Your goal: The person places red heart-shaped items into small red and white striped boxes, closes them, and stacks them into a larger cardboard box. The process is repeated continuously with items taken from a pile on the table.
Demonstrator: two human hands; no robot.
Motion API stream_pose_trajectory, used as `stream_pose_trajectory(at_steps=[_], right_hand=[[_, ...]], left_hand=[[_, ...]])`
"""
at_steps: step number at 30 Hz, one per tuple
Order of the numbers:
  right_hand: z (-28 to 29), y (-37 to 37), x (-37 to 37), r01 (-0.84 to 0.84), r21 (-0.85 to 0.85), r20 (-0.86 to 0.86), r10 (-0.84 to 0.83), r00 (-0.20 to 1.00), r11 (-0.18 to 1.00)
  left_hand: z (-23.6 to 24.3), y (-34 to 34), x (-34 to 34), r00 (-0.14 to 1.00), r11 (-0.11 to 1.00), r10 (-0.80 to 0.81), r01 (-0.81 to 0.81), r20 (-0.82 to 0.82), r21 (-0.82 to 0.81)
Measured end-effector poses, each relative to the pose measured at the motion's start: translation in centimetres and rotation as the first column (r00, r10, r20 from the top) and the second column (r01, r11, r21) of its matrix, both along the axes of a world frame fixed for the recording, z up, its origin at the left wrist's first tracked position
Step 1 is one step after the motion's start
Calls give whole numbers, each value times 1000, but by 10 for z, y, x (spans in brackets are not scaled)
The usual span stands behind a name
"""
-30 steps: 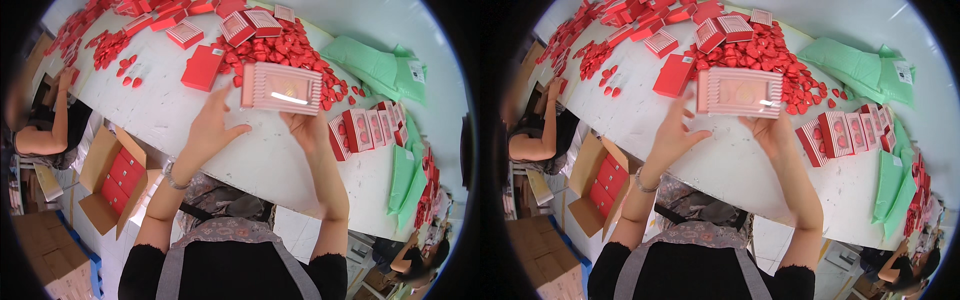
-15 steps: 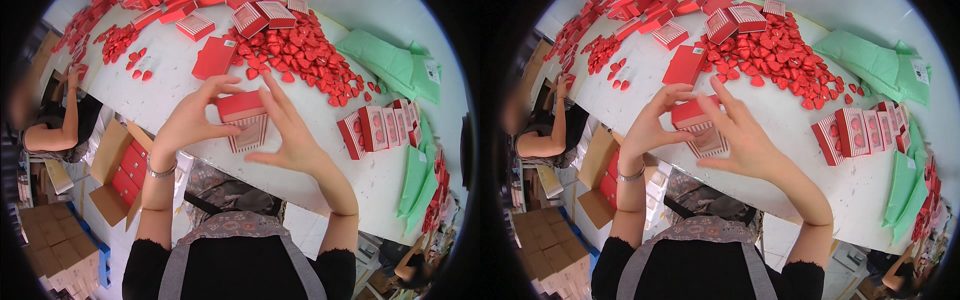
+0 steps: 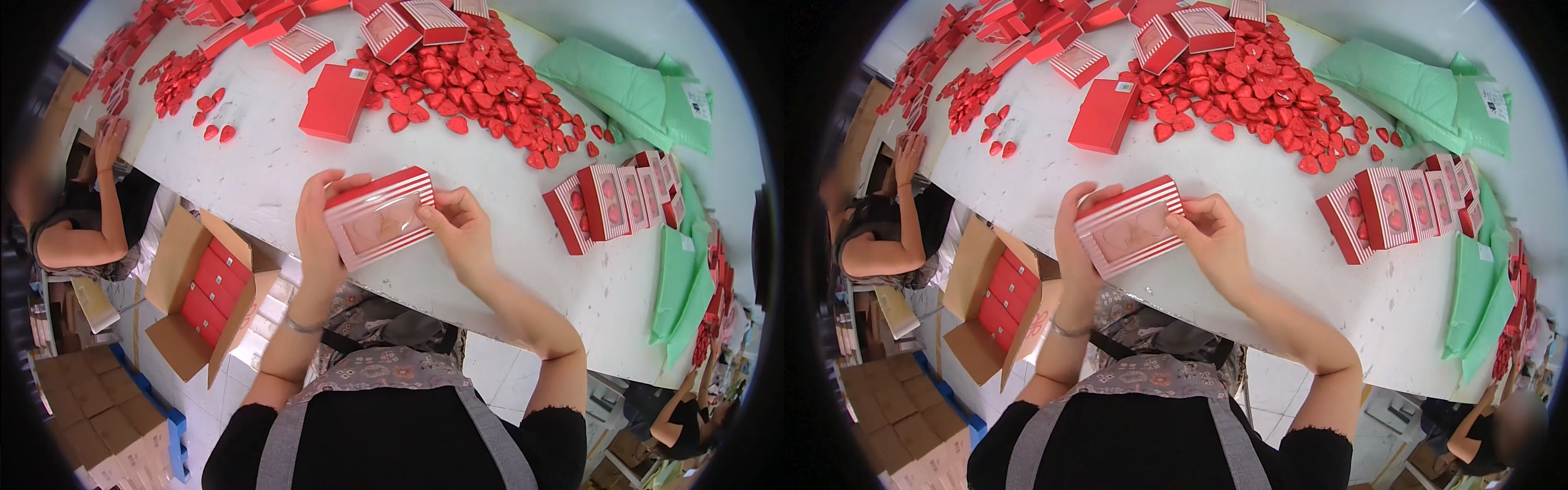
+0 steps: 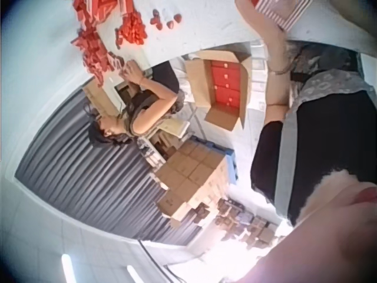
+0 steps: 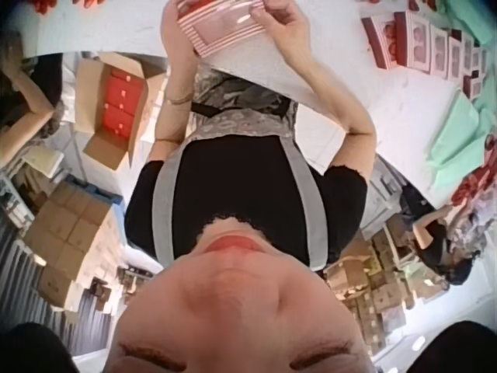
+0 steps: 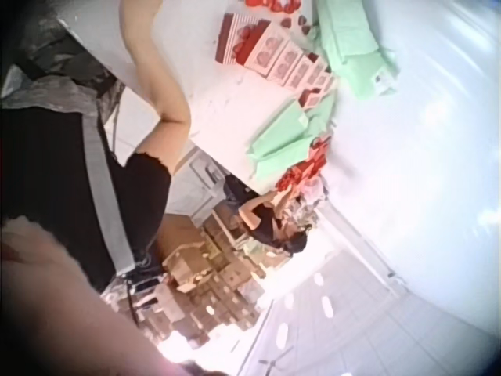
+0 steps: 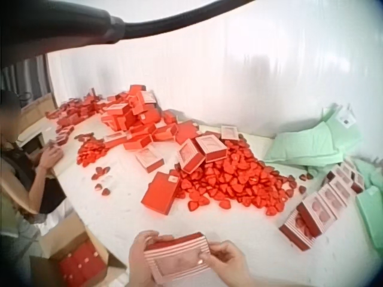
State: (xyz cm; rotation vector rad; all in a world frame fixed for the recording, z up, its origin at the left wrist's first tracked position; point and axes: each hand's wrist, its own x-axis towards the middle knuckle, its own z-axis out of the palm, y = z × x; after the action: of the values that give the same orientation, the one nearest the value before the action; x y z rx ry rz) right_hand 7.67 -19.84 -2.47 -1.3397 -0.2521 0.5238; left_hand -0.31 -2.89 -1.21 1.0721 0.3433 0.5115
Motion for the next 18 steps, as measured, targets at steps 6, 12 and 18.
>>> stream_pose_trajectory(at_steps=[6,12,18], right_hand=[[30,-10,8,-25,-502,742,445,501,865],[16,-13,15,149,-548,689,343,638,823],[32,-18,-9,264,-745,663,639,389,613]], left_hand=[[2,7,12,985,995,-96,94,-142,-22],[-30,-2,-4,980,942,-19,85,-199,325],[1,-3,-5,903,815,-22,264,-429,515]])
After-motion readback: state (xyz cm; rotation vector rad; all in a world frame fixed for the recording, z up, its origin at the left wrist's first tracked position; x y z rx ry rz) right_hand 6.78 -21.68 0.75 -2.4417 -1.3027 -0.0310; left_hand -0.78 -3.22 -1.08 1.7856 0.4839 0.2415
